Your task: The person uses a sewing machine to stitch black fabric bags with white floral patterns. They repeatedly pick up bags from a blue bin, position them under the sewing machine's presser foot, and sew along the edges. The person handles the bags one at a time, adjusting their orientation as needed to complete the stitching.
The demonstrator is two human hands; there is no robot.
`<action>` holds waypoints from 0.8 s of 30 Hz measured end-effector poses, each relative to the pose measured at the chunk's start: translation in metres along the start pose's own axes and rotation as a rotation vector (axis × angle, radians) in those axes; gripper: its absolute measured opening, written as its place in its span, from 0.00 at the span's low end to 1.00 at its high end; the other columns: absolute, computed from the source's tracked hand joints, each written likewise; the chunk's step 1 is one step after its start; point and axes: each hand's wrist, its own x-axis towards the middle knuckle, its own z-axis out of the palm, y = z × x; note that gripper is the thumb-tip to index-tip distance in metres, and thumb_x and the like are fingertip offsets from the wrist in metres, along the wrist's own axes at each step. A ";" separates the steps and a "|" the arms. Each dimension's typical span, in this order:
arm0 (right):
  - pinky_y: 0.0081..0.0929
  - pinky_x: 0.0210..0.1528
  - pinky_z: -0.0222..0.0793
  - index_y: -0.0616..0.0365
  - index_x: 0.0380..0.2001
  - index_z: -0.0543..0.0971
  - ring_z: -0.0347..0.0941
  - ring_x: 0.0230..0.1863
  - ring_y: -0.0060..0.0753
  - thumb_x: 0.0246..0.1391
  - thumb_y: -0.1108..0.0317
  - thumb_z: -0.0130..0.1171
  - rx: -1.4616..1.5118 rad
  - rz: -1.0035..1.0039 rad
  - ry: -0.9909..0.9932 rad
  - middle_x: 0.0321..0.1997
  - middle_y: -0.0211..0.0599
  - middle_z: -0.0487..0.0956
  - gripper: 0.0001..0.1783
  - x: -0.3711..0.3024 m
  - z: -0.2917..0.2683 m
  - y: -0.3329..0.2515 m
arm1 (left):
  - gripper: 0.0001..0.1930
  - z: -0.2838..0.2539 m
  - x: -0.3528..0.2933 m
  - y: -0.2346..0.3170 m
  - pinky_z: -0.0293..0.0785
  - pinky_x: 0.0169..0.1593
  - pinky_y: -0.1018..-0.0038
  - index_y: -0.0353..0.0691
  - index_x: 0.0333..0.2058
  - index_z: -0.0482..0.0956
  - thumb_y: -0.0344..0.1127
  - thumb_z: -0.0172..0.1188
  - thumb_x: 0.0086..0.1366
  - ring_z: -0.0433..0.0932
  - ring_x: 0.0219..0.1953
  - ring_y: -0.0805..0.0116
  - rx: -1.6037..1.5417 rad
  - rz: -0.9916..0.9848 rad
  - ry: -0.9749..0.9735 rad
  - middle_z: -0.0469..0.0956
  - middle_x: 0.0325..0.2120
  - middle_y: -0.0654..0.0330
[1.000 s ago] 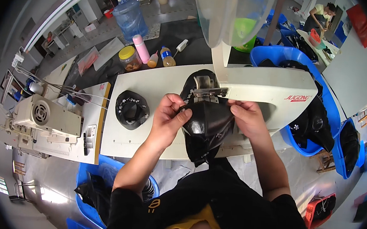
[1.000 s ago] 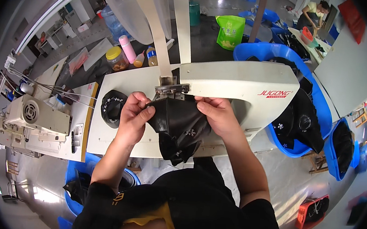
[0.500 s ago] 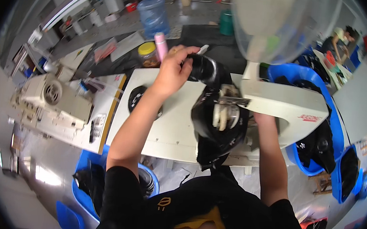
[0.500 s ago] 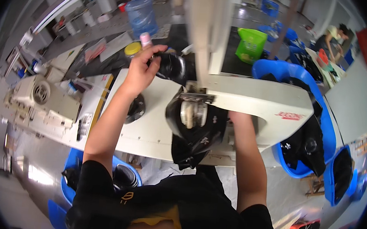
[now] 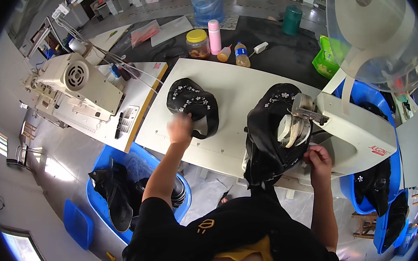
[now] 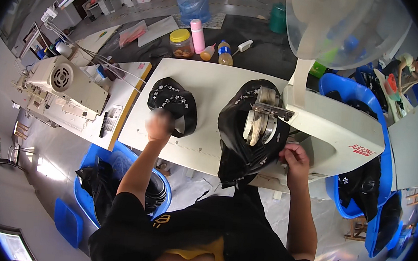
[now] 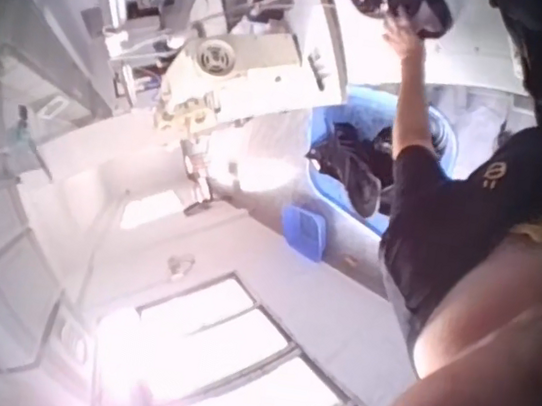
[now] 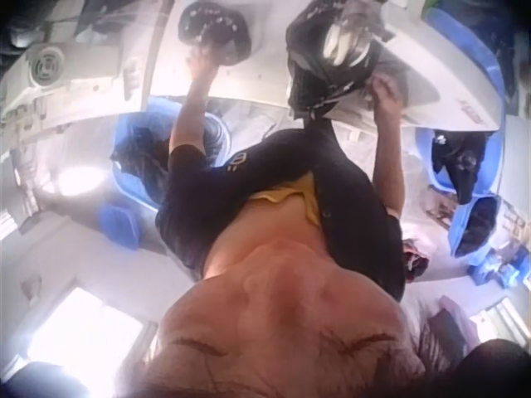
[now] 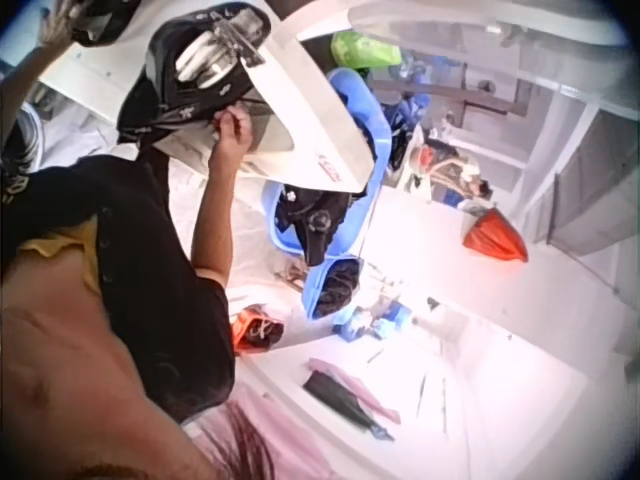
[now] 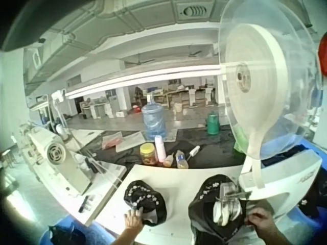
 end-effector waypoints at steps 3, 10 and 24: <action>0.20 0.34 0.64 0.59 0.35 0.74 0.69 0.30 0.22 0.54 0.69 0.55 -0.067 -0.001 -0.005 0.28 0.31 0.75 0.07 -0.002 0.005 -0.002 | 0.38 0.021 0.008 0.011 0.59 0.53 0.57 0.54 0.61 0.57 0.35 0.61 0.48 0.54 0.60 0.56 -0.053 -0.168 0.081 0.51 0.61 0.57; 0.20 0.33 0.64 0.61 0.34 0.74 0.68 0.27 0.21 0.53 0.75 0.52 -0.158 0.039 -0.001 0.25 0.31 0.74 0.05 -0.005 0.006 -0.002 | 0.53 0.024 0.021 0.040 0.48 0.61 0.44 0.51 0.65 0.40 0.45 0.67 0.45 0.38 0.67 0.51 -0.160 -0.473 -0.084 0.36 0.66 0.52; 0.19 0.30 0.65 0.60 0.30 0.73 0.69 0.25 0.20 0.53 0.73 0.51 -0.295 0.126 -0.009 0.26 0.31 0.75 0.03 -0.003 0.000 -0.002 | 0.38 0.022 0.074 -0.020 0.59 0.59 0.63 0.33 0.54 0.63 0.39 0.70 0.45 0.64 0.54 0.45 -0.712 -0.365 0.159 0.68 0.49 0.43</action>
